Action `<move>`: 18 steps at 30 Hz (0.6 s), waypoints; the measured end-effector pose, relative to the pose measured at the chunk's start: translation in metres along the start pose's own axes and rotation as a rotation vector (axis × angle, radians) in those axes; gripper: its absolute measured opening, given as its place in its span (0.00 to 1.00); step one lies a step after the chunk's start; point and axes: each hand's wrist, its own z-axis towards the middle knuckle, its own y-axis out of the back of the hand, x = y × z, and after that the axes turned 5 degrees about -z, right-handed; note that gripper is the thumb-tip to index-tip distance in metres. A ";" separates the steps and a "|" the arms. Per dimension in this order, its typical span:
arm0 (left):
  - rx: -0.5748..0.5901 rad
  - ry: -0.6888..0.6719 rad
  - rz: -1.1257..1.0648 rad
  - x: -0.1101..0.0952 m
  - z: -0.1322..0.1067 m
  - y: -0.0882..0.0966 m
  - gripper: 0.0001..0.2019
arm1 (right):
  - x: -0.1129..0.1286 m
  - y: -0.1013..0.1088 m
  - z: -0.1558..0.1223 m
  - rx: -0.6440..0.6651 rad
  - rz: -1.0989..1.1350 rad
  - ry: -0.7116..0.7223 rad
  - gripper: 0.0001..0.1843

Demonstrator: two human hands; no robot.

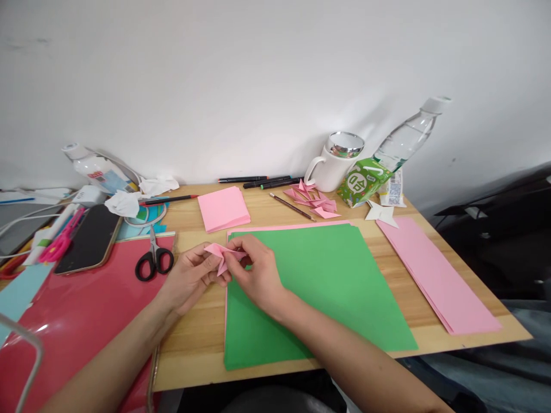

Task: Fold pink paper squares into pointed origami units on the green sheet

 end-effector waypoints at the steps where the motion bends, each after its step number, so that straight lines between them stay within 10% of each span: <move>1: 0.006 0.017 -0.015 -0.001 0.000 0.001 0.14 | 0.001 0.000 0.000 -0.011 -0.008 0.017 0.04; 9: -0.080 -0.029 -0.021 -0.002 -0.001 -0.005 0.12 | 0.006 0.010 0.003 -0.287 -0.437 0.308 0.02; 18: -0.270 -0.229 0.156 0.002 0.001 -0.002 0.09 | -0.001 0.006 0.004 -0.075 -0.313 0.292 0.10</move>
